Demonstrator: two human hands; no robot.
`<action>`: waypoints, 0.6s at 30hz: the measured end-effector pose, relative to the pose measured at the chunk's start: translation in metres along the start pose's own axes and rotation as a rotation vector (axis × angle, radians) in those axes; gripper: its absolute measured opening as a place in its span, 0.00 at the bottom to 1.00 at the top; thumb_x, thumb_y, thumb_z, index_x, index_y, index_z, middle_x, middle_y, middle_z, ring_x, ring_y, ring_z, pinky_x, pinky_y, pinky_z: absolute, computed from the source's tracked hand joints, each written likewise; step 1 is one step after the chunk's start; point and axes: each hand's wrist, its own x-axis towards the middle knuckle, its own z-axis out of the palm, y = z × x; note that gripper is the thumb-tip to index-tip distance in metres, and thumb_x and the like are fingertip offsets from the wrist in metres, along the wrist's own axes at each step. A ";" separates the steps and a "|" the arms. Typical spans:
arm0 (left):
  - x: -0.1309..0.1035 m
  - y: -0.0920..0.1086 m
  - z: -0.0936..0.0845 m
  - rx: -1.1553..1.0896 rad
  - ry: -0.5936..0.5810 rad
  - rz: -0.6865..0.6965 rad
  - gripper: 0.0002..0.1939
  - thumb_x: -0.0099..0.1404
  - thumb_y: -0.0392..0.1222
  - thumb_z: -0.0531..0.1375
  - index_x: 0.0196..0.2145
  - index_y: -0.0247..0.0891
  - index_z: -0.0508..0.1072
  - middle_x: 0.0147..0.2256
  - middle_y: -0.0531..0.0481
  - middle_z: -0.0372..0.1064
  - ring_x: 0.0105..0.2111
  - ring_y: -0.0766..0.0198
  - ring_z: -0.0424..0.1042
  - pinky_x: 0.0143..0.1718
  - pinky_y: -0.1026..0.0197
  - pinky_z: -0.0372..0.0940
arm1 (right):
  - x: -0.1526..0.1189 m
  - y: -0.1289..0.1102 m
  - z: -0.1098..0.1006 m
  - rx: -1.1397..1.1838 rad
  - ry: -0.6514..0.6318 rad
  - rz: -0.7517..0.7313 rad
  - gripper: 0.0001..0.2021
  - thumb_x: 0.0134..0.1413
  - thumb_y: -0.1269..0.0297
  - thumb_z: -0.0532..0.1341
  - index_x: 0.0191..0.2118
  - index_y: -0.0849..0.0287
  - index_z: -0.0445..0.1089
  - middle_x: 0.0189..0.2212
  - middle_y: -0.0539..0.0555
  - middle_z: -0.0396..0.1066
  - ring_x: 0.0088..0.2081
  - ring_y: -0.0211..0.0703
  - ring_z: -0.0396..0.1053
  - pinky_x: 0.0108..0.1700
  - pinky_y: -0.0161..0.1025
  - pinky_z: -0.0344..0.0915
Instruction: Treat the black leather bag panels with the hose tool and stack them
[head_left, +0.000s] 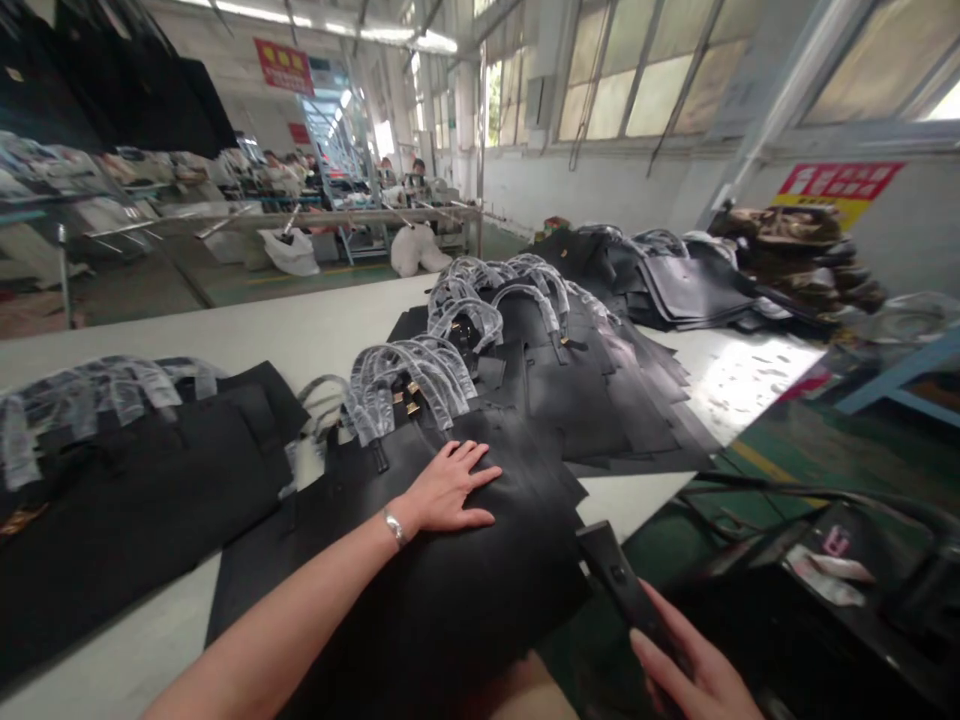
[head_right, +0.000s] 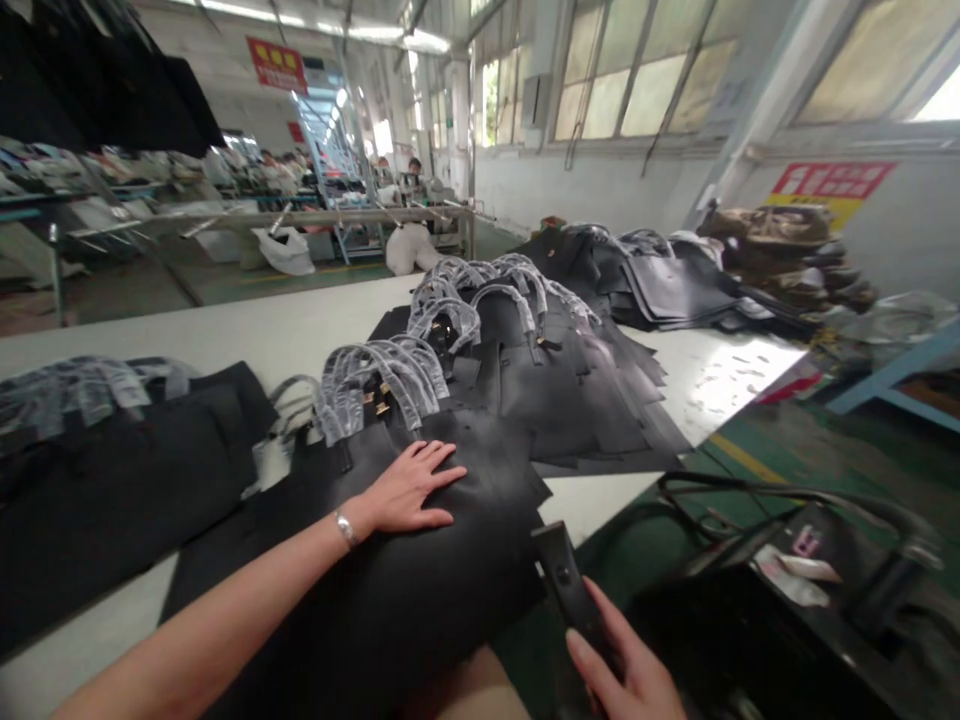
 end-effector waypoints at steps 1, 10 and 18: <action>-0.007 0.009 -0.002 -0.011 -0.020 0.020 0.38 0.61 0.70 0.52 0.62 0.46 0.61 0.63 0.37 0.51 0.61 0.42 0.54 0.60 0.40 0.47 | -0.004 -0.001 0.000 -0.020 0.004 0.007 0.32 0.46 0.49 0.66 0.58 0.57 0.70 0.53 0.56 0.74 0.53 0.56 0.71 0.52 0.40 0.70; -0.015 0.100 0.012 -0.148 -0.045 0.143 0.20 0.70 0.47 0.53 0.58 0.40 0.65 0.61 0.42 0.58 0.60 0.55 0.57 0.61 0.51 0.54 | -0.023 0.001 -0.013 -0.048 -0.029 0.100 0.38 0.47 0.47 0.65 0.63 0.58 0.61 0.32 0.53 0.79 0.24 0.43 0.71 0.25 0.37 0.69; 0.010 0.098 0.030 -0.127 -0.085 0.138 0.26 0.71 0.55 0.50 0.63 0.45 0.60 0.66 0.50 0.50 0.67 0.51 0.42 0.65 0.47 0.45 | -0.029 0.011 -0.016 -0.090 0.023 0.029 0.36 0.47 0.46 0.64 0.61 0.58 0.65 0.34 0.55 0.79 0.36 0.51 0.76 0.34 0.39 0.73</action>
